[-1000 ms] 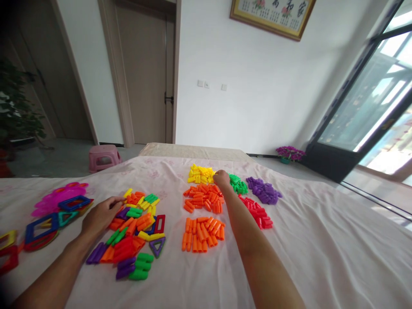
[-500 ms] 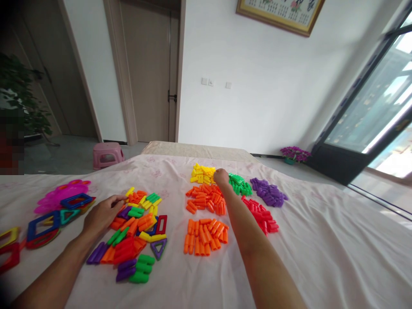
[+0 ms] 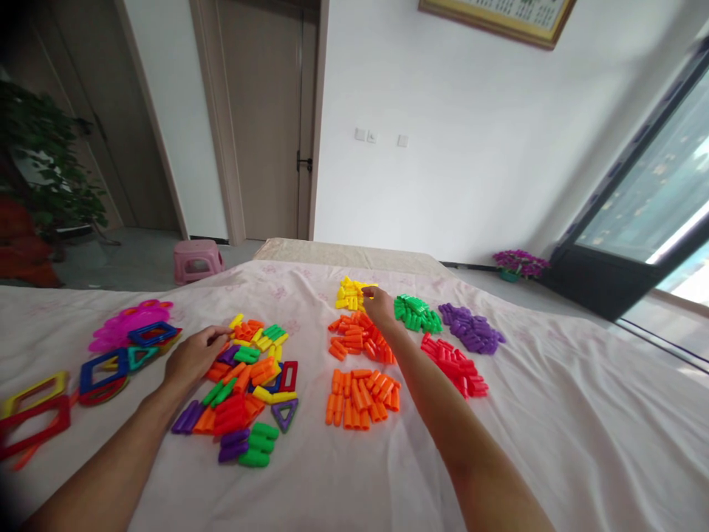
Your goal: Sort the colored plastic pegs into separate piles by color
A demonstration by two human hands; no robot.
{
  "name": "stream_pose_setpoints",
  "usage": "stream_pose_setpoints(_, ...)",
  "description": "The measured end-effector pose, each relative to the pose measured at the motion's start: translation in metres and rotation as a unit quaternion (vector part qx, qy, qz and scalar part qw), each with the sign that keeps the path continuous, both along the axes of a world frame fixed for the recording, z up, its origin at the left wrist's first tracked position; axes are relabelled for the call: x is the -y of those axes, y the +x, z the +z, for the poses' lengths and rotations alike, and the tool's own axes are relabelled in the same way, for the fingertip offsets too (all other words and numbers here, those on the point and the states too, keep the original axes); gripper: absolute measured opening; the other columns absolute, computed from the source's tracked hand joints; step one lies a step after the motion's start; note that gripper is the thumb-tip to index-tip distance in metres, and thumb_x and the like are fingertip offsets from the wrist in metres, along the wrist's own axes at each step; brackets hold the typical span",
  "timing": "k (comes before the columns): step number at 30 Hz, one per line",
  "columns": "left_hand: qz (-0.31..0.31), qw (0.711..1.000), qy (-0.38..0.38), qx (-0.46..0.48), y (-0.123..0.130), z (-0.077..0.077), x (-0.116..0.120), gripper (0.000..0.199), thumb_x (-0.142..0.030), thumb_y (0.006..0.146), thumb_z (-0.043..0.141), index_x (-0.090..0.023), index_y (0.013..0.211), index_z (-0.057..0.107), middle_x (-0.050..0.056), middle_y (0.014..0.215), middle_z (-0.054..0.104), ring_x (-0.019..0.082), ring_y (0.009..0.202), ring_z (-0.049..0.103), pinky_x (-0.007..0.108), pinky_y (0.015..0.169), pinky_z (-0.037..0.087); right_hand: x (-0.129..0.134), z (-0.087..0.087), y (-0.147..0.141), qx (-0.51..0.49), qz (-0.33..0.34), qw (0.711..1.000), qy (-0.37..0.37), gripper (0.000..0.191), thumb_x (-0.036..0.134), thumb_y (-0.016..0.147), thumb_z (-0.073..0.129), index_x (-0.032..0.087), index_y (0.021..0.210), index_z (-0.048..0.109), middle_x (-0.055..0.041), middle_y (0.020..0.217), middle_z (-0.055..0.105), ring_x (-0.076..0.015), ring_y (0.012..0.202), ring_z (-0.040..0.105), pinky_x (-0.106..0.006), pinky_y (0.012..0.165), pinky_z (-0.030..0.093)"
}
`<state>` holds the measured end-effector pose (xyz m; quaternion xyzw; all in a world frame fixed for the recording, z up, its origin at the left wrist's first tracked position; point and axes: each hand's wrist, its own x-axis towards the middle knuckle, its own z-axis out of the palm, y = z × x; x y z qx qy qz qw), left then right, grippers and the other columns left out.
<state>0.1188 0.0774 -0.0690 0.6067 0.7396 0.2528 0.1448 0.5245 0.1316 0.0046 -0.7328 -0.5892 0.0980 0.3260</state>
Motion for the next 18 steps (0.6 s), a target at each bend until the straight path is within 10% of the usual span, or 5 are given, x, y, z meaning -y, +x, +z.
stream_pose_setpoints(8, 0.002, 1.0, 0.002, -0.001, 0.001, 0.002, 0.001, 0.04, -0.049, 0.088, 0.045, -0.033, 0.114, 0.071, 0.002, 0.111, 0.075, 0.026, 0.097, 0.068, 0.03, 0.068, 0.042, 0.107, -0.004, -0.1, -0.007, 0.341, 0.94, -0.014, 0.025, 0.013, 0.081, 0.06, 0.02, 0.098, 0.076, -0.0018, 0.093, 0.075, -0.015, 0.08, 0.068, -0.025, 0.072, 0.051)
stream_pose_setpoints(18, 0.001, 1.0, -0.001, 0.001, 0.003, 0.006, 0.005, 0.039, -0.048, 0.088, 0.045, -0.034, 0.114, 0.071, 0.0, 0.113, 0.074, 0.026, 0.098, 0.067, 0.03, 0.069, 0.041, 0.161, -0.003, -0.142, 0.189, 0.346, 0.915, -0.085, 0.012, 0.024, 0.083, 0.066, 0.023, 0.095, 0.07, -0.0032, 0.096, 0.069, -0.0177, 0.084, 0.064, -0.025, 0.062, 0.039)
